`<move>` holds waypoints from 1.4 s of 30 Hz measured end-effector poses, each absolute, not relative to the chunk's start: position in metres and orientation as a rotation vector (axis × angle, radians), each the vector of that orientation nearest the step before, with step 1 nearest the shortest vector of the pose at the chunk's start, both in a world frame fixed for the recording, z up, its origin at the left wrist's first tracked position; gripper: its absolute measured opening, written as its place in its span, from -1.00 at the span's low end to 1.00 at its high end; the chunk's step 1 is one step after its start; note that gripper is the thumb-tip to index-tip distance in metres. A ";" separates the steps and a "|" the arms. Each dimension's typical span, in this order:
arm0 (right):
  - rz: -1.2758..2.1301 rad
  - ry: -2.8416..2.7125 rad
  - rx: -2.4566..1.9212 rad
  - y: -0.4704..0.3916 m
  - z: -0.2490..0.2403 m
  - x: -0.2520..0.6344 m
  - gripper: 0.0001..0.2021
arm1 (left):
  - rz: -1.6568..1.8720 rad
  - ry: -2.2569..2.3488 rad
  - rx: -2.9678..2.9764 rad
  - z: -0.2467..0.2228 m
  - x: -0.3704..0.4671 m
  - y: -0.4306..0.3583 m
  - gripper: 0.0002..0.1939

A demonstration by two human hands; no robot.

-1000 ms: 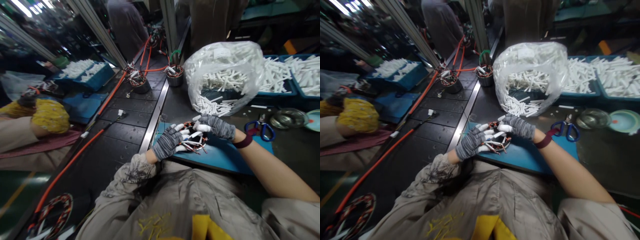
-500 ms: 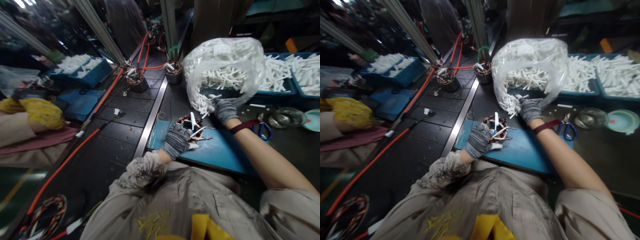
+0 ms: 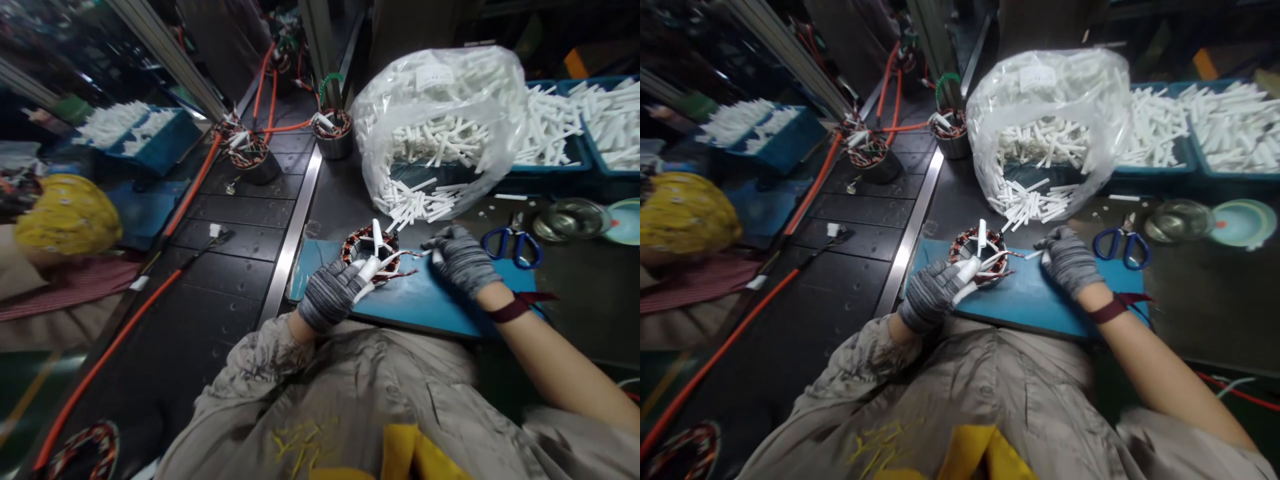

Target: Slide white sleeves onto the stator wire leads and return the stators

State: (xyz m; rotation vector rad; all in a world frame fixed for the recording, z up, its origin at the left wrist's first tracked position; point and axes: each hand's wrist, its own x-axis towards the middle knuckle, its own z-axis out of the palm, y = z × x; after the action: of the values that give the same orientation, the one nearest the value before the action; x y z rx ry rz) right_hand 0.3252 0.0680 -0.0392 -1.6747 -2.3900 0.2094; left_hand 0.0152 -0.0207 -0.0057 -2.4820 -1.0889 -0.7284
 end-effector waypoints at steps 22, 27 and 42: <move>0.883 -1.725 -1.290 0.020 0.001 0.318 -0.79 | -0.759 -1.177 -2.520 -0.015 0.014 -0.024 -0.61; 0.453 -2.175 -1.018 0.038 0.004 0.299 -0.73 | -0.677 -1.162 -2.607 -0.012 0.006 -0.023 -0.53; 1.421 -2.018 -1.142 0.061 0.025 0.294 -0.45 | -0.294 -1.030 -2.837 0.022 0.001 0.010 -0.53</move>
State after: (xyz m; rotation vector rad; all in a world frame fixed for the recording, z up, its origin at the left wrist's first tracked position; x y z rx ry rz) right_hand 0.2943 0.0609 0.0251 -1.1418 -2.0177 1.4210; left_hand 0.0012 0.0101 0.0223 -2.8369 -1.0296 -0.2936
